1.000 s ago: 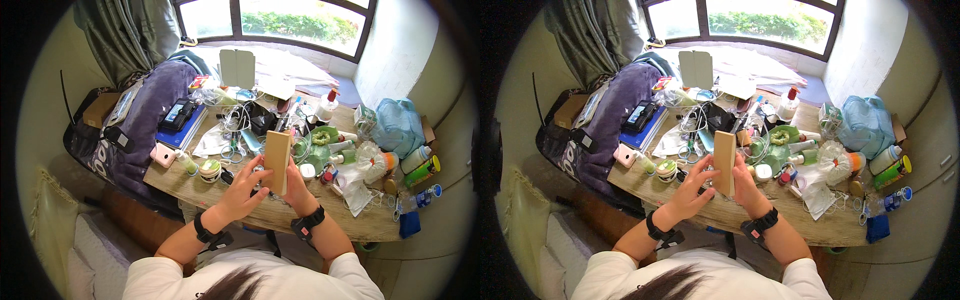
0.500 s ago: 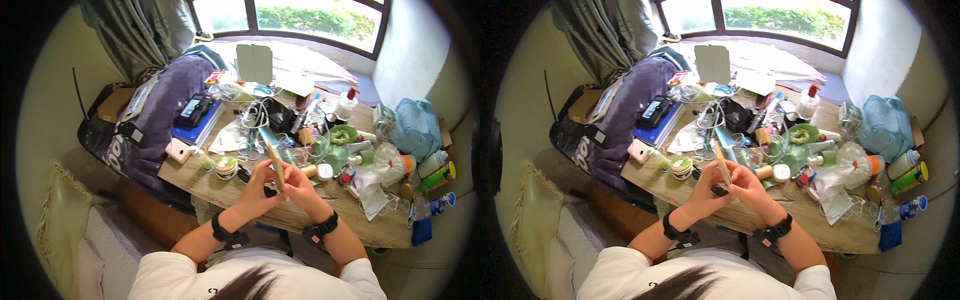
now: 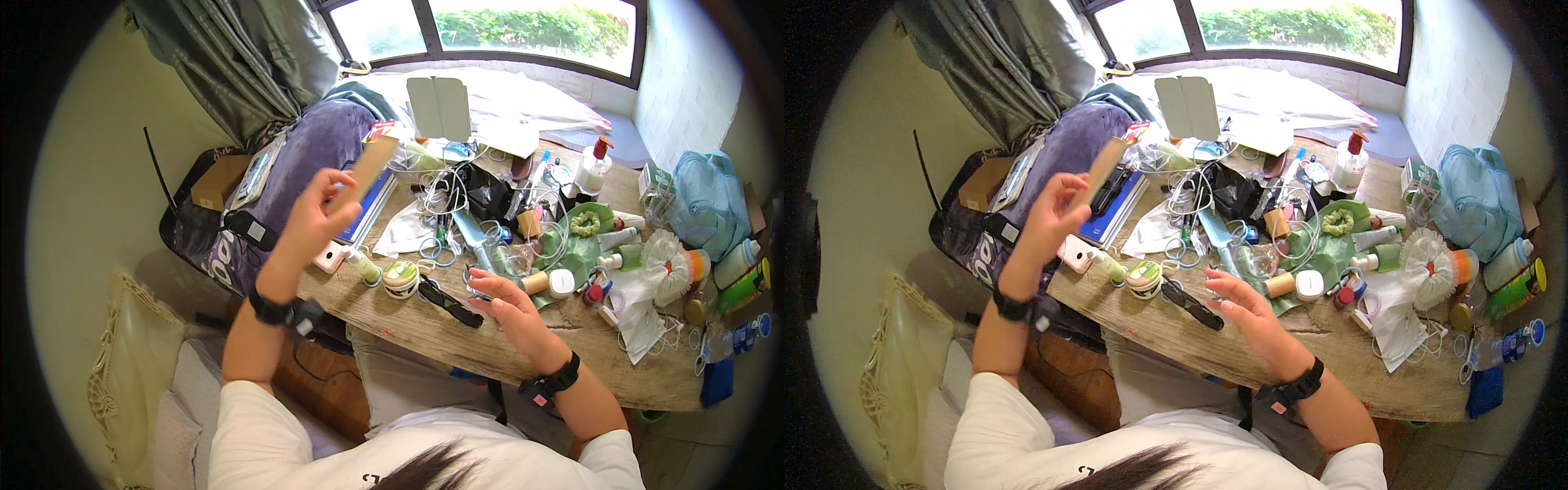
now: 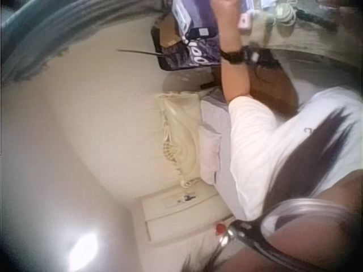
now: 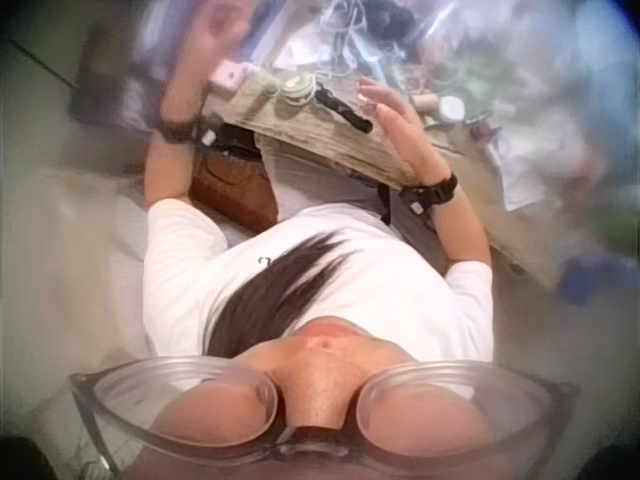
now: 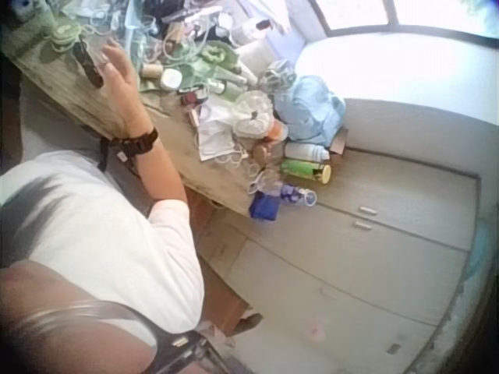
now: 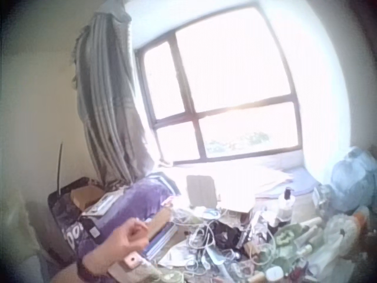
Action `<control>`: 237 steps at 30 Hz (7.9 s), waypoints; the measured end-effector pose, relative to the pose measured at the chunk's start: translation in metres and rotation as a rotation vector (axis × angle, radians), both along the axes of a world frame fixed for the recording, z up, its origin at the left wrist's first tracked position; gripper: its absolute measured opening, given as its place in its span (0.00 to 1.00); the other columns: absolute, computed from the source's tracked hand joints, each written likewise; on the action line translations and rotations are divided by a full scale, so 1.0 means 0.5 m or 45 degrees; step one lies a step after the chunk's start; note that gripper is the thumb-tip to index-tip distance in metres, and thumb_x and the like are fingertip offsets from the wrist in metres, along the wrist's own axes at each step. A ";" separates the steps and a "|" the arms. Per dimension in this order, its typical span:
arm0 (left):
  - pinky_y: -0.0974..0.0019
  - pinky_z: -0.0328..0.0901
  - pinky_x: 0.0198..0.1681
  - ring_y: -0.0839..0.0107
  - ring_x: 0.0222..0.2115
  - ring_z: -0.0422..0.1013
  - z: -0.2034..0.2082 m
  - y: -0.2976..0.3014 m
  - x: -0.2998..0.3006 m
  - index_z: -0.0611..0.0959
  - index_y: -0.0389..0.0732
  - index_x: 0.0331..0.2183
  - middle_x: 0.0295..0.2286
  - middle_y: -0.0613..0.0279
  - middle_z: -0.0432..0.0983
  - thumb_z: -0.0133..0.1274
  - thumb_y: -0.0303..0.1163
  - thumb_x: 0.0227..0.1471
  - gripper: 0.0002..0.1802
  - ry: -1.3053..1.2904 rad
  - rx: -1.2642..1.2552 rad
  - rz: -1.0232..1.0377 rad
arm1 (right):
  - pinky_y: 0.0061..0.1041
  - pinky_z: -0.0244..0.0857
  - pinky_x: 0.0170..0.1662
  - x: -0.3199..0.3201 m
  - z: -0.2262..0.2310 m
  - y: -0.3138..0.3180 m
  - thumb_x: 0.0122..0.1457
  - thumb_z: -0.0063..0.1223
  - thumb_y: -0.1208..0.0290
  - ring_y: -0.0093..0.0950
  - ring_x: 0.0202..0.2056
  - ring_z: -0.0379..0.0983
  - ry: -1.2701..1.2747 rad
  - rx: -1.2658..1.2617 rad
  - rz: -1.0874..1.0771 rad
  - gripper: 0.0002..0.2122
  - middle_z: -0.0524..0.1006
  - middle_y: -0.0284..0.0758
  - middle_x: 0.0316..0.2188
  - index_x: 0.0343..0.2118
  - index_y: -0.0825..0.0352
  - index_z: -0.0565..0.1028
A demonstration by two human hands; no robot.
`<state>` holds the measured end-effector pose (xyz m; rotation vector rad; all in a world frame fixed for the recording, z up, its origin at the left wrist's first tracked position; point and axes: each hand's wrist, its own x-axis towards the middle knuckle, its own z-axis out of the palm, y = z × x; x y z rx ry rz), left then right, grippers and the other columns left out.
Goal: Organizing and sorting small personal items, jewelry, and containers on a cluttered desk.
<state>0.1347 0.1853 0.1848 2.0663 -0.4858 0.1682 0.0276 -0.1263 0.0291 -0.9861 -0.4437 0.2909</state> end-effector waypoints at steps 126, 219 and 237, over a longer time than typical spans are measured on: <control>0.60 0.59 0.53 0.61 0.50 0.66 -0.385 -0.209 -0.125 0.63 0.38 0.49 0.47 0.54 0.71 0.53 0.25 0.51 0.24 0.115 -0.296 -0.061 | 0.21 0.70 0.40 0.079 0.014 -0.283 0.54 0.51 0.73 0.28 0.51 0.64 0.179 -0.354 -1.626 0.33 0.39 0.46 0.65 0.63 0.65 0.51; 0.61 0.51 0.57 0.63 0.52 0.60 -0.390 -0.198 -0.117 0.65 0.36 0.50 0.48 0.57 0.66 0.52 0.24 0.50 0.25 0.127 -0.242 -0.058 | 0.36 0.68 0.39 -0.017 0.104 -0.471 0.53 0.52 0.68 0.36 0.35 0.74 -0.135 -2.441 -1.551 0.07 0.75 0.38 0.34 0.32 0.63 0.76; 0.61 0.50 0.58 0.64 0.52 0.60 -0.391 -0.197 -0.119 0.64 0.37 0.51 0.48 0.57 0.65 0.50 0.23 0.51 0.26 0.130 -0.287 -0.102 | 0.33 0.64 0.49 0.013 0.112 -0.539 0.51 0.50 0.75 0.39 0.44 0.71 -0.261 -2.117 -1.267 0.11 0.74 0.43 0.41 0.38 0.60 0.78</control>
